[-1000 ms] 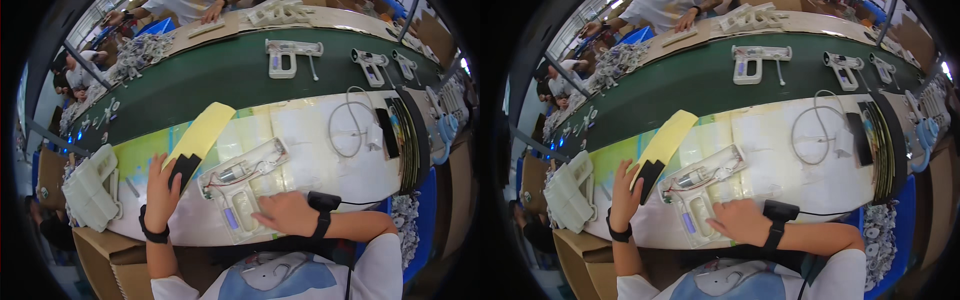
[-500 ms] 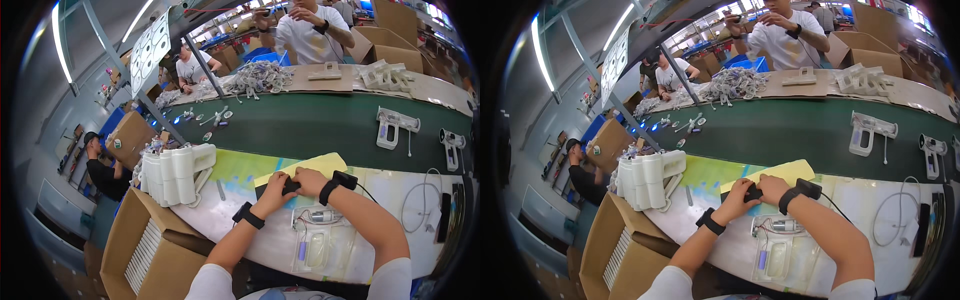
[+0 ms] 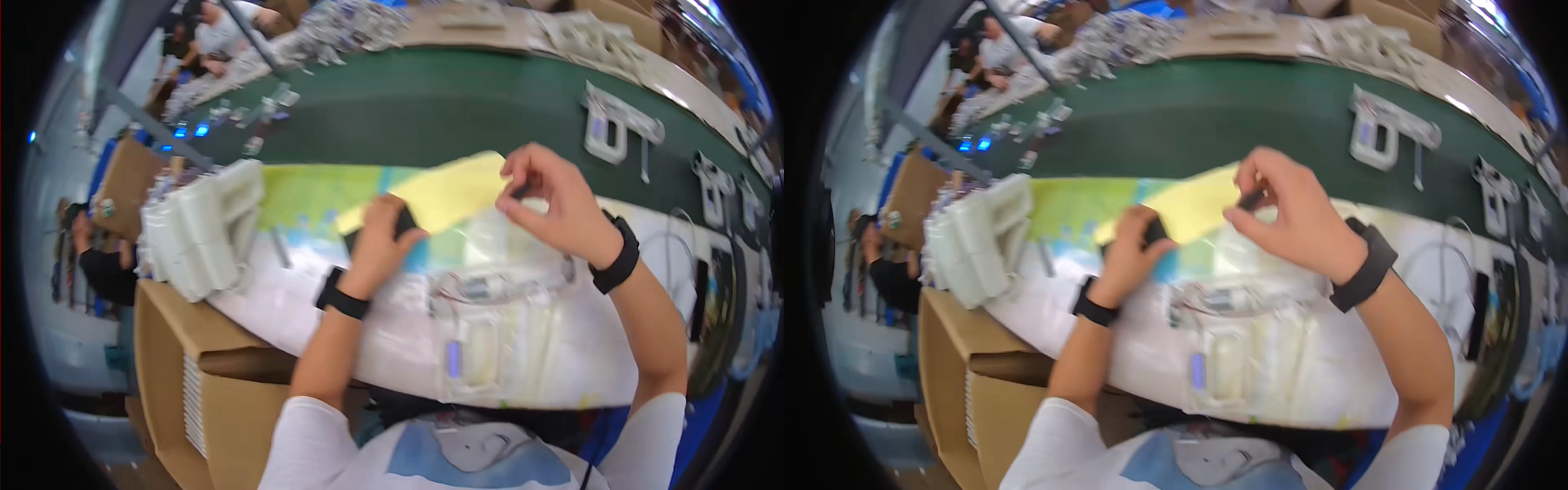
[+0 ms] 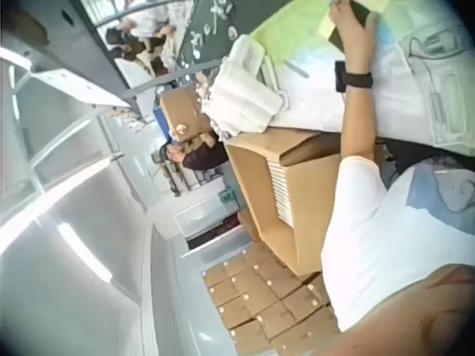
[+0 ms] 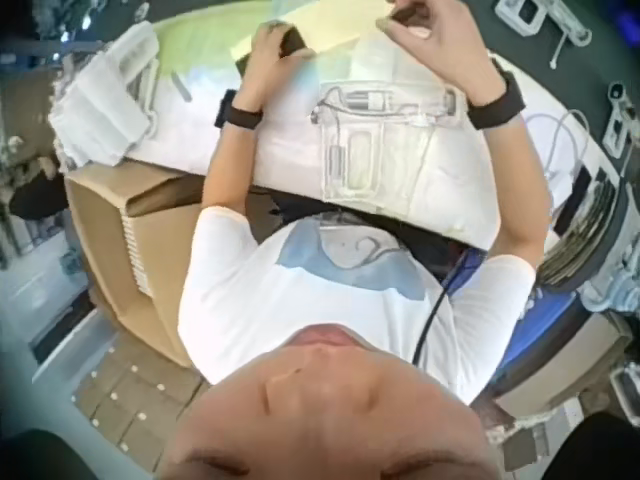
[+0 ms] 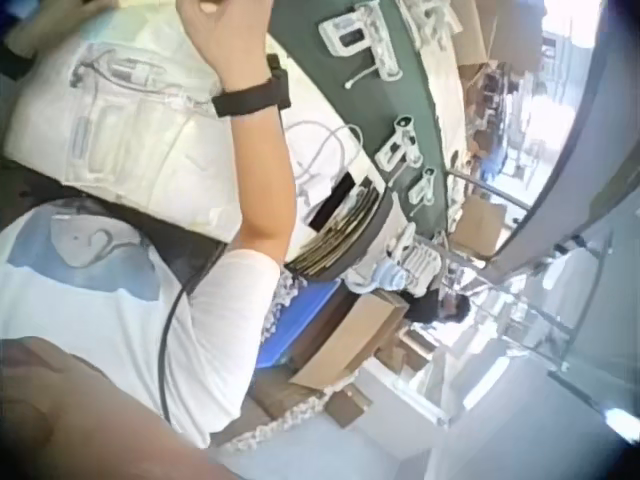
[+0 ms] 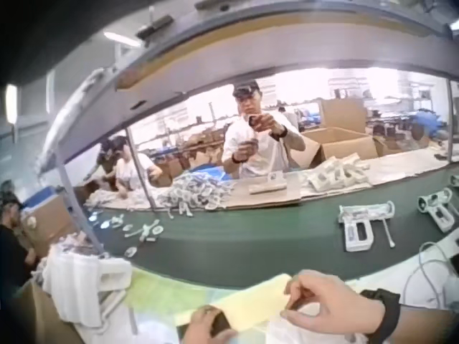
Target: Assembling electronic components, including a motor and wiring, into a plastic toy housing.
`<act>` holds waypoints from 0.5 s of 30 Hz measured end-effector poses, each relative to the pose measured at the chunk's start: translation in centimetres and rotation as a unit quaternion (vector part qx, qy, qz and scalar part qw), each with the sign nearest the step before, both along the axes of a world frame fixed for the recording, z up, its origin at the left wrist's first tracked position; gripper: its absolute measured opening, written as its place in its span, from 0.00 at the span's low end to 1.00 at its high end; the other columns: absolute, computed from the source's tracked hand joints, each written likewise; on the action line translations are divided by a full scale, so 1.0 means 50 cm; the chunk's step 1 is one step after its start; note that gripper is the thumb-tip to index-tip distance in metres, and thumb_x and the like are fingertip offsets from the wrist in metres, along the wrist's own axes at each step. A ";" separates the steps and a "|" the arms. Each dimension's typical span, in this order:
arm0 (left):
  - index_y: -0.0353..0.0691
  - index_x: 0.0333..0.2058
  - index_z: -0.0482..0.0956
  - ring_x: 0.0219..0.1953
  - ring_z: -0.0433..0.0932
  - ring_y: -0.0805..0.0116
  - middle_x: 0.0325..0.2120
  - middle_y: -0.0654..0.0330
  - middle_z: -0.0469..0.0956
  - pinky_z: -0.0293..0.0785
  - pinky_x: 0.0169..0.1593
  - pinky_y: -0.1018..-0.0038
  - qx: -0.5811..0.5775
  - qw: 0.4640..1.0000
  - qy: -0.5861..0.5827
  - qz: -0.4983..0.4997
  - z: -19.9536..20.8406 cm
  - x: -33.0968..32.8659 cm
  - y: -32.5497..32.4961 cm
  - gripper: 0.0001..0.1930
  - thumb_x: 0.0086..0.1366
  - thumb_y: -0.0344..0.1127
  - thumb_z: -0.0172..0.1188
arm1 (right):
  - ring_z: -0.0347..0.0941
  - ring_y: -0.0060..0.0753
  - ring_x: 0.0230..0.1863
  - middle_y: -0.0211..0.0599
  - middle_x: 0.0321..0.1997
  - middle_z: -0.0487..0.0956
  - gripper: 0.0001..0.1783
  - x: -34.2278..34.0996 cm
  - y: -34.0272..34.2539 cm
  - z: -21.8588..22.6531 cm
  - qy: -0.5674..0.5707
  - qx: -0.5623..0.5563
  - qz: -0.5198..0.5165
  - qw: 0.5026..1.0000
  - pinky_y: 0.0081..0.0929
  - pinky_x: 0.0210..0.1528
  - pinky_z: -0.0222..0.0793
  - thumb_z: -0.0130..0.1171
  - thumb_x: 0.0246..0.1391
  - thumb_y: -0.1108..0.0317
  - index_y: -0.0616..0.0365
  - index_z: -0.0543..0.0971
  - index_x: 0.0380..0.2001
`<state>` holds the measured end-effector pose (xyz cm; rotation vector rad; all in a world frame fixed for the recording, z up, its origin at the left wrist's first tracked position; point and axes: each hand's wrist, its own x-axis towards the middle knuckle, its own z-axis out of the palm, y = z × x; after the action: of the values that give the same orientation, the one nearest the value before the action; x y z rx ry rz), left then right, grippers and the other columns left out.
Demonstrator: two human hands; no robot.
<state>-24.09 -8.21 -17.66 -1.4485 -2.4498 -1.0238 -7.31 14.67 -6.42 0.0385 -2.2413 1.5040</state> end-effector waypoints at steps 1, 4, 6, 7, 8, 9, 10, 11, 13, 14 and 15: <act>0.34 0.47 0.70 0.44 0.72 0.59 0.46 0.52 0.71 0.72 0.45 0.72 -0.002 1.000 -0.021 0.020 0.015 0.007 -0.006 0.28 0.50 0.35 0.72 | 0.73 0.30 0.33 0.38 0.36 0.70 0.13 0.027 0.002 0.008 -0.007 -0.046 -0.017 0.999 0.29 0.32 0.72 0.65 0.45 0.76 0.62 0.68 0.29; 0.36 0.46 0.70 0.41 0.70 0.62 0.42 0.54 0.71 0.70 0.44 0.71 0.000 0.990 -0.131 0.051 0.031 0.021 0.009 0.28 0.47 0.32 0.74 | 0.72 0.26 0.36 0.36 0.42 0.72 0.14 0.103 0.009 -0.014 -0.054 0.095 -0.031 0.993 0.24 0.42 0.72 0.60 0.50 0.81 0.60 0.74 0.41; 0.37 0.43 0.69 0.42 0.70 0.60 0.40 0.54 0.71 0.69 0.46 0.68 -0.022 0.978 -0.192 0.079 0.025 0.028 0.019 0.27 0.47 0.32 0.74 | 0.73 0.36 0.36 0.40 0.43 0.74 0.26 0.137 -0.005 -0.062 -0.063 0.191 -0.012 0.980 0.26 0.41 0.71 0.62 0.48 0.79 0.52 0.77 0.53; 0.37 0.43 0.69 0.42 0.70 0.60 0.40 0.54 0.71 0.69 0.46 0.68 -0.019 0.978 -0.195 0.077 0.020 0.027 0.023 0.27 0.47 0.32 0.74 | 0.73 0.36 0.38 0.38 0.40 0.76 0.29 0.144 -0.014 -0.081 -0.043 0.191 0.012 0.981 0.28 0.42 0.71 0.64 0.47 0.77 0.50 0.75 0.56; 0.38 0.41 0.69 0.37 0.68 0.66 0.36 0.60 0.70 0.68 0.43 0.73 -0.013 0.980 -0.186 0.066 0.012 0.026 0.023 0.25 0.47 0.31 0.74 | 0.72 0.36 0.40 0.35 0.40 0.79 0.31 0.155 -0.030 -0.092 -0.075 0.180 0.015 0.981 0.29 0.44 0.71 0.66 0.46 0.76 0.50 0.75 0.57; 0.40 0.39 0.69 0.32 0.65 0.73 0.31 0.65 0.69 0.67 0.39 0.78 -0.006 0.983 -0.176 0.056 0.007 0.025 0.022 0.24 0.47 0.31 0.74 | 0.72 0.36 0.41 0.32 0.40 0.81 0.33 0.161 -0.045 -0.099 -0.104 0.169 0.019 0.980 0.29 0.45 0.70 0.67 0.45 0.75 0.49 0.74 0.58; 0.40 0.39 0.69 0.32 0.65 0.73 0.31 0.65 0.69 0.67 0.39 0.78 -0.003 0.983 -0.175 0.056 0.001 0.025 0.022 0.24 0.47 0.31 0.74 | 0.72 0.36 0.41 0.32 0.40 0.81 0.33 0.157 -0.056 -0.101 -0.103 0.171 0.019 0.980 0.29 0.45 0.70 0.67 0.45 0.75 0.49 0.74 0.58; 0.40 0.37 0.68 0.32 0.65 0.73 0.31 0.65 0.69 0.67 0.39 0.77 -0.006 0.988 -0.148 0.044 -0.004 0.026 0.022 0.23 0.48 0.30 0.74 | 0.71 0.35 0.44 0.30 0.41 0.82 0.35 0.153 -0.067 -0.105 -0.096 0.162 0.018 0.982 0.30 0.48 0.69 0.68 0.44 0.74 0.49 0.73 0.59; 0.40 0.36 0.67 0.32 0.65 0.73 0.31 0.65 0.69 0.67 0.39 0.77 -0.007 0.992 -0.118 0.032 0.001 0.022 0.021 0.22 0.48 0.30 0.74 | 0.70 0.34 0.46 0.27 0.42 0.83 0.38 0.141 -0.078 -0.117 -0.084 0.156 0.015 0.984 0.31 0.50 0.67 0.69 0.43 0.73 0.49 0.71 0.61; 0.39 0.36 0.67 0.32 0.67 0.69 0.31 0.61 0.70 0.68 0.40 0.75 -0.007 0.990 -0.140 0.031 0.009 0.028 0.021 0.21 0.49 0.29 0.72 | 0.69 0.34 0.49 0.25 0.42 0.84 0.40 0.138 -0.082 -0.127 -0.080 0.179 0.004 0.981 0.33 0.52 0.66 0.70 0.42 0.72 0.50 0.70 0.62; 0.38 0.35 0.67 0.32 0.69 0.65 0.32 0.58 0.72 0.70 0.40 0.72 -0.007 0.986 -0.162 0.030 0.017 0.028 0.022 0.19 0.51 0.29 0.71 | 0.68 0.34 0.51 0.24 0.42 0.84 0.42 0.136 -0.085 -0.130 -0.074 0.203 -0.007 0.976 0.35 0.54 0.64 0.71 0.41 0.71 0.50 0.68 0.63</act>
<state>-22.69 -7.11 -16.81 -1.2899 -2.7025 -1.3239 -0.53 10.40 -12.91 0.0354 -2.6296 1.0478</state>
